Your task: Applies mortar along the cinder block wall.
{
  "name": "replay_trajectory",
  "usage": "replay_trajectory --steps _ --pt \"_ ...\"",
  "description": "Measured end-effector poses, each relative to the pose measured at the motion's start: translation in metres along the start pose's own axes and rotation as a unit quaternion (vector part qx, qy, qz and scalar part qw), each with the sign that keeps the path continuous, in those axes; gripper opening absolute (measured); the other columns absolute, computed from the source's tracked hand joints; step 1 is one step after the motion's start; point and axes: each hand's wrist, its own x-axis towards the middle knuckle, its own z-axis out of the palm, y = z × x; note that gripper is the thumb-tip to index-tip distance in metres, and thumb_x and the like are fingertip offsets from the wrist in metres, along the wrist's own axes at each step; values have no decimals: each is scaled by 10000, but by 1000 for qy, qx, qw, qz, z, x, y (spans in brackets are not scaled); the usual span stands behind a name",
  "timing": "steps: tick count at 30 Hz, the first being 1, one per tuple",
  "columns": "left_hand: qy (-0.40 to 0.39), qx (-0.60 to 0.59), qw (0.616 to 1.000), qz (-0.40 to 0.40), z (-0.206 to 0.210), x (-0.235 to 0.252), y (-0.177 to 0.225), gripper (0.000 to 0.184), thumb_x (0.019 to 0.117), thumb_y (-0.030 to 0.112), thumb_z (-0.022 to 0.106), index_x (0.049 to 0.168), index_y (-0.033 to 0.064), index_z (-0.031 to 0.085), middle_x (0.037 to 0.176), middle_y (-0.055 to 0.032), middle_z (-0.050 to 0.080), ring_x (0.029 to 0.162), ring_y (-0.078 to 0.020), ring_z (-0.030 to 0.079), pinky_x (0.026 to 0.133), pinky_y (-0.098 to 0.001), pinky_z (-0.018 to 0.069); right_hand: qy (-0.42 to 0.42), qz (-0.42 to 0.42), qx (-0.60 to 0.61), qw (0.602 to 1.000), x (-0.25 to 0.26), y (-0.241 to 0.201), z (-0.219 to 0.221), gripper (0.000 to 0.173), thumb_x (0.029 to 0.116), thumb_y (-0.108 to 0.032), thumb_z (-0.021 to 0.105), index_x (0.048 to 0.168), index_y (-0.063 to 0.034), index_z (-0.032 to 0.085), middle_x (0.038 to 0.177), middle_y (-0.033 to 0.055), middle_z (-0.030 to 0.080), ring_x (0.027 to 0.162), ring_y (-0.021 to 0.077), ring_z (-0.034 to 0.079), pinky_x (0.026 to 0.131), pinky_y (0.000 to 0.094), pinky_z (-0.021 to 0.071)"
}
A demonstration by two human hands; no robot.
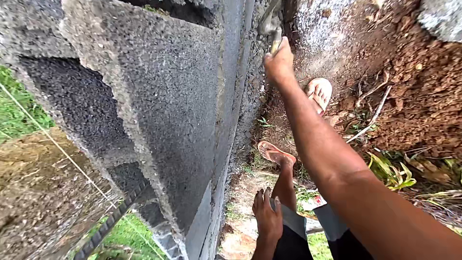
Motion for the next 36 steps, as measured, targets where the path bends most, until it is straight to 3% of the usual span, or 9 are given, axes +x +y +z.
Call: replay_trajectory --steps 5,10,13,18,21,27,29,34,36 --pt "-2 7 1000 5 -1 0 2 504 1029 432 467 1432 163 608 1492 -154 540 1412 -353 468 1149 -584 365 -159 68 -46 984 -6 31 48 585 958 -202 680 1452 -9 433 1245 282 628 1066 424 672 866 607 552" --pt "-29 -7 1000 -6 -1 -2 0 519 1036 435 472 1452 145 587 1510 -175 519 1431 -371 444 1162 -596 346 -58 -2 -39 998 -7 -10 -11 575 971 -198 663 1461 -5 431 1255 269 636 1110 410 667 922 601 537" --pt "-25 -15 1000 -11 -2 0 -5 526 1032 438 471 1452 144 588 1509 -174 520 1431 -371 443 1161 -593 347 -18 -6 -14 1000 -14 -10 -3 589 970 -180 653 1480 -24 405 1227 245 657 1097 388 679 919 573 544" --pt "-19 -13 1000 -5 -2 -2 -6 513 1031 423 478 1439 138 599 1504 -169 526 1429 -363 446 1168 -582 339 -243 102 -104 959 -44 82 69 516 958 -192 683 1377 47 499 1191 298 632 1007 426 671 838 610 553" --pt "-20 -14 1000 -2 4 -5 -10 511 1033 433 467 1435 149 603 1496 -163 535 1424 -363 452 1158 -588 351 -211 130 -109 963 -54 103 62 570 963 -226 691 1427 19 468 1280 308 618 1157 466 636 950 652 513" --pt "-11 -40 999 -5 10 -9 -24 513 1029 433 477 1433 145 606 1486 -169 544 1411 -362 471 1144 -601 368 -60 45 -37 996 -27 46 20 545 976 -226 645 1432 -4 444 1177 267 656 1017 413 686 852 606 553" --pt "-6 -42 999 -8 9 -9 -28 510 1030 432 480 1429 143 611 1481 -168 549 1408 -361 474 1142 -600 370 -32 32 -27 999 -25 27 25 568 964 -189 658 1455 -19 429 1224 254 653 1091 404 675 906 594 540" --pt "-6 -36 999 -3 4 -8 -28 511 1027 433 481 1427 143 611 1489 -163 542 1409 -356 472 1153 -589 359 -210 88 -85 970 -25 64 72 549 958 -179 685 1423 18 471 1242 299 615 1064 433 653 872 621 536" --pt "-6 -39 999 0 4 -8 -28 509 1025 429 485 1423 140 613 1483 -166 546 1405 -362 473 1147 -594 363 -196 98 -37 975 -23 74 60 528 977 -192 671 1420 20 476 1229 296 619 1027 418 660 864 611 541"
